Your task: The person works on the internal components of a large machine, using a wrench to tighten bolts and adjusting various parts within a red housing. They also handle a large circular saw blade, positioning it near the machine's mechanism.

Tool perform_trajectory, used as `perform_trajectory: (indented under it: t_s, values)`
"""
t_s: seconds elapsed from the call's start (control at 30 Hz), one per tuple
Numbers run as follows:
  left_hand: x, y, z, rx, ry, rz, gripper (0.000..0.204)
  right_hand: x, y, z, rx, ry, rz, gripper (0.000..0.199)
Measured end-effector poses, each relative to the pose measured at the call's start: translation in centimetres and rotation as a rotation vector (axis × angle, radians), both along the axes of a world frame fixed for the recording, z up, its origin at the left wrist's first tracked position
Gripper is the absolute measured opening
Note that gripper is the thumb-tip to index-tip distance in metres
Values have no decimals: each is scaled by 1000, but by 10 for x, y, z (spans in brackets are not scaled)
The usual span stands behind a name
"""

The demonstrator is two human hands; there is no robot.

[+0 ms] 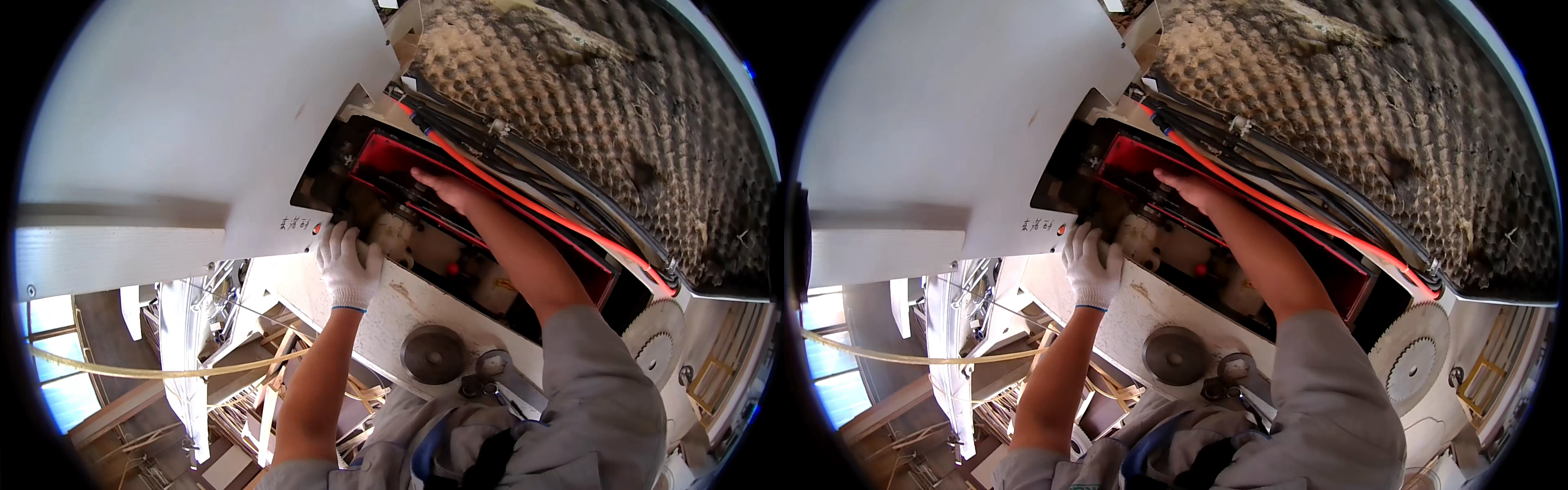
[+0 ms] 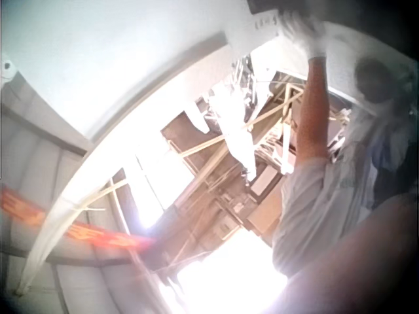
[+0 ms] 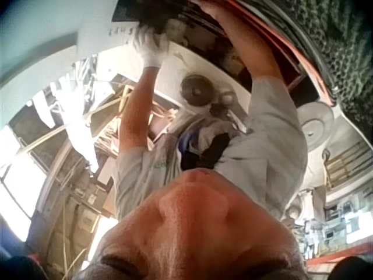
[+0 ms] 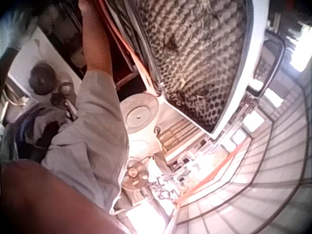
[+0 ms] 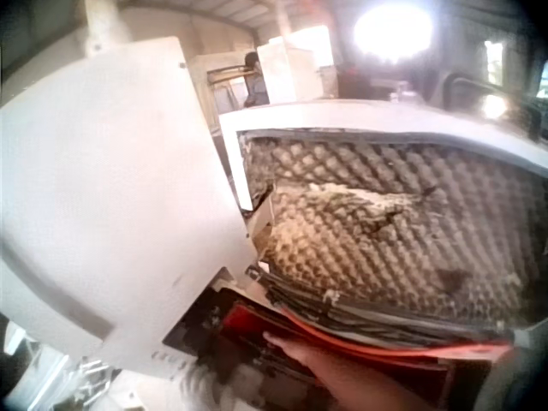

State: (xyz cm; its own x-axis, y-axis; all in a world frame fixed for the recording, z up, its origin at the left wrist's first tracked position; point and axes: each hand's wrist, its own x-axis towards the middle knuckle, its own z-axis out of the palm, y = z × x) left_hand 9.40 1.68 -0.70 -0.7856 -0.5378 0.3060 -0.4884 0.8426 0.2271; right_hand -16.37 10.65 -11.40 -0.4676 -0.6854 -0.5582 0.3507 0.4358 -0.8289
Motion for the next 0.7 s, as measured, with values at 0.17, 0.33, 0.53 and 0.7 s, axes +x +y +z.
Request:
perform_trajectory:
  t_s: [0.17,0.33,0.53,0.7]
  values:
    - [-2,-5,-11,51,-8,23,46,1,-14,-51,-412,-126,-68,41]
    - [20,-8,10,67,-12,79,48,14,-38,-75,-113,-265,-115,45]
    - [6,-9,8,53,30,53,48,-3,-17,-70,-78,-227,-158,53]
    - [4,-1,-1,58,85,47,45,39,59,59,-83,606,61,49]
